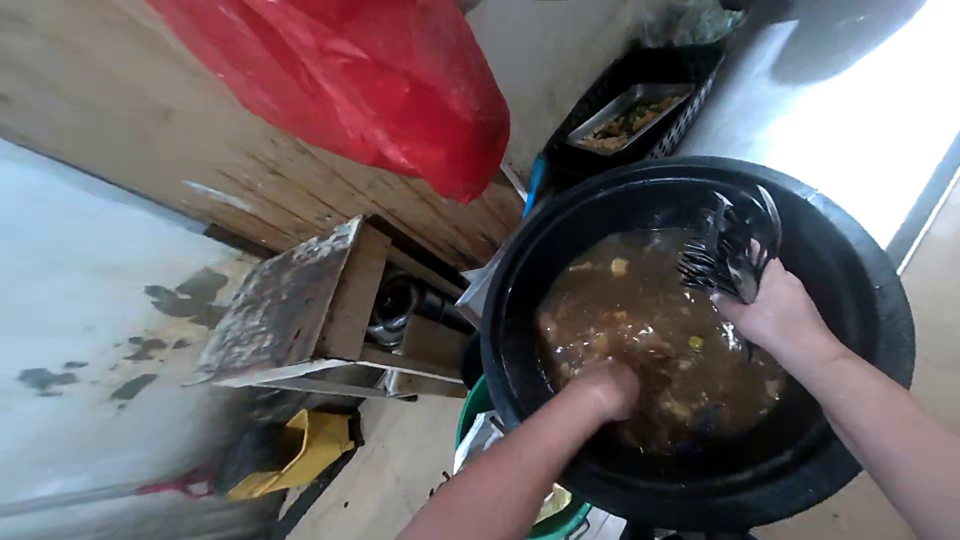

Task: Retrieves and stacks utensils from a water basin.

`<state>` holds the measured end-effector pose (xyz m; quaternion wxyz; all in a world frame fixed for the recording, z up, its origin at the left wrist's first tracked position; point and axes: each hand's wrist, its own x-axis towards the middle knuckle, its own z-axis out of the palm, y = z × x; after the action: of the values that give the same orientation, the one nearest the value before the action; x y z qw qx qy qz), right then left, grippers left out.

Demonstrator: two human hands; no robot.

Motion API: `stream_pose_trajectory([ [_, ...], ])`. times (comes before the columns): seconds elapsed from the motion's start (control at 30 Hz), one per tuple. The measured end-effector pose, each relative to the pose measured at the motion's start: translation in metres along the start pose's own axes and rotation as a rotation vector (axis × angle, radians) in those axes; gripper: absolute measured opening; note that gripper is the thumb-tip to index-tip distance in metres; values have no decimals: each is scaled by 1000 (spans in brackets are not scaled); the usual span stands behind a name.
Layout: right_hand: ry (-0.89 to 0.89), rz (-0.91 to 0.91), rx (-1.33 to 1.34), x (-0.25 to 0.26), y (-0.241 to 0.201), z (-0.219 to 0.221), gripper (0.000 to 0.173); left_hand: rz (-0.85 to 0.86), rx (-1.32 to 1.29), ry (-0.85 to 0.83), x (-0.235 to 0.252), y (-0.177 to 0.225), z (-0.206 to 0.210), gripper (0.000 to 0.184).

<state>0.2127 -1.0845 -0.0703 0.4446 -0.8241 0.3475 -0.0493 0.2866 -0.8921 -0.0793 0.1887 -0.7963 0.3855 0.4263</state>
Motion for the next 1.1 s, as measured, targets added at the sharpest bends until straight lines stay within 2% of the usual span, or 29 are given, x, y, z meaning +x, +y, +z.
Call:
stream_pose_trajectory([
  [0.1,-7,6,11,0,-1,0,75,-61,-52,-13,6,48,-1,57],
  [0.13,-10,13,4,0,-1,1,74,-74,-85,-20,11,63,5,58],
  [0.2,-21,18,-4,0,-1,2,73,-90,-158,-15,19,84,17,40],
  [0.3,-27,-2,-27,2,1,2,69,-106,-178,-9,10,89,13,30],
  [0.47,-43,-20,-15,0,-1,3,66,-96,-286,180,-4,33,3,34],
  [0.6,-42,-39,52,0,3,6,66,-44,-737,377,-16,-7,14,29],
  [0.73,-65,-7,9,-1,-1,7,66,-101,-1036,496,-34,-12,25,25],
  [0.8,-59,-13,-22,-1,0,9,65,-119,-1027,520,-35,-16,32,24],
  [0.9,-31,-43,-39,-5,1,8,62,-204,-834,621,-45,-27,41,26],
  [1.0,41,-81,-18,-13,1,7,65,-242,-749,940,-70,-52,57,28],
  [1.1,152,-155,25,-26,8,13,67,-306,-998,1267,-100,-93,80,25],
])
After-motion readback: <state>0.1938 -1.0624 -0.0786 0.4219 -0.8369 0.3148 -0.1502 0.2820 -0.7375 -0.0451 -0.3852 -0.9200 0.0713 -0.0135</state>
